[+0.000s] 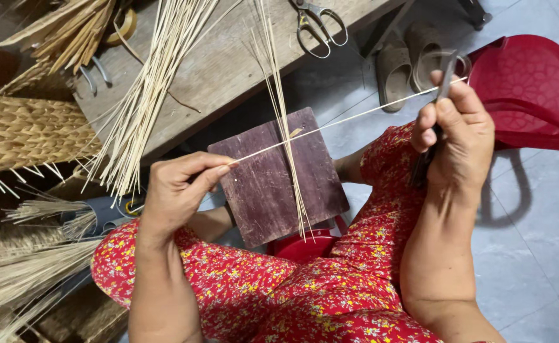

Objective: The person sits on the floor and shaves thin strips off long bamboo sticks with a knife, drawing the blade along the stick over a small wooden board. They set finished sticks aside and pick up new sticks from the pile, repeating the shaving on each stick.

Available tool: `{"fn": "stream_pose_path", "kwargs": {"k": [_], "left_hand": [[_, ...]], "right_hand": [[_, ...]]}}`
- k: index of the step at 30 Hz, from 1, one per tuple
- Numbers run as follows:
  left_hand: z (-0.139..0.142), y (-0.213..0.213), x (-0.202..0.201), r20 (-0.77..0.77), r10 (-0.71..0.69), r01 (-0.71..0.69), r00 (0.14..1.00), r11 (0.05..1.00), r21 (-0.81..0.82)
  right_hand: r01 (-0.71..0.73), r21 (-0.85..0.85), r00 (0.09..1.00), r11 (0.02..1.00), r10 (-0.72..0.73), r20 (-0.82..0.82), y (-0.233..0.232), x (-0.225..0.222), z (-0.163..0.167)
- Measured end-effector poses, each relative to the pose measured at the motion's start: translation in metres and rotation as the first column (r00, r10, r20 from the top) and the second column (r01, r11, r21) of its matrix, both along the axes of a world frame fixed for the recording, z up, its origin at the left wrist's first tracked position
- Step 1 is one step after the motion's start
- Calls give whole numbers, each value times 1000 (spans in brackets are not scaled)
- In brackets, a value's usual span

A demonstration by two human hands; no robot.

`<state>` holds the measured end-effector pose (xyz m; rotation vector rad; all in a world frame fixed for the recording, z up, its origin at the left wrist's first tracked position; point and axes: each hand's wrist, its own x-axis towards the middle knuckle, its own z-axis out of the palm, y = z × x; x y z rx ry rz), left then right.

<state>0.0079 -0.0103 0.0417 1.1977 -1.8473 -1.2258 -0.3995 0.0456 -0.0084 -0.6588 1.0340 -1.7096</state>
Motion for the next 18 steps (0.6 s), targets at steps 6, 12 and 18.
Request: {"fn": "stream_pose_path", "kwargs": {"k": [6, 12, 18], "left_hand": [[-8, -5, 9, -79, 148, -137, 986, 981, 134], [-18, -4, -21, -49, 70, -65, 996, 992, 109], [-22, 1, -47, 51, 7, -12, 999, 996, 91]], "right_hand": [[68, -127, 982, 990, -43, 185, -4, -13, 10], [-208, 70, 977, 976, 211, -40, -7, 52, 11], [-499, 102, 866, 861, 499, 23, -11, 105, -8]]}}
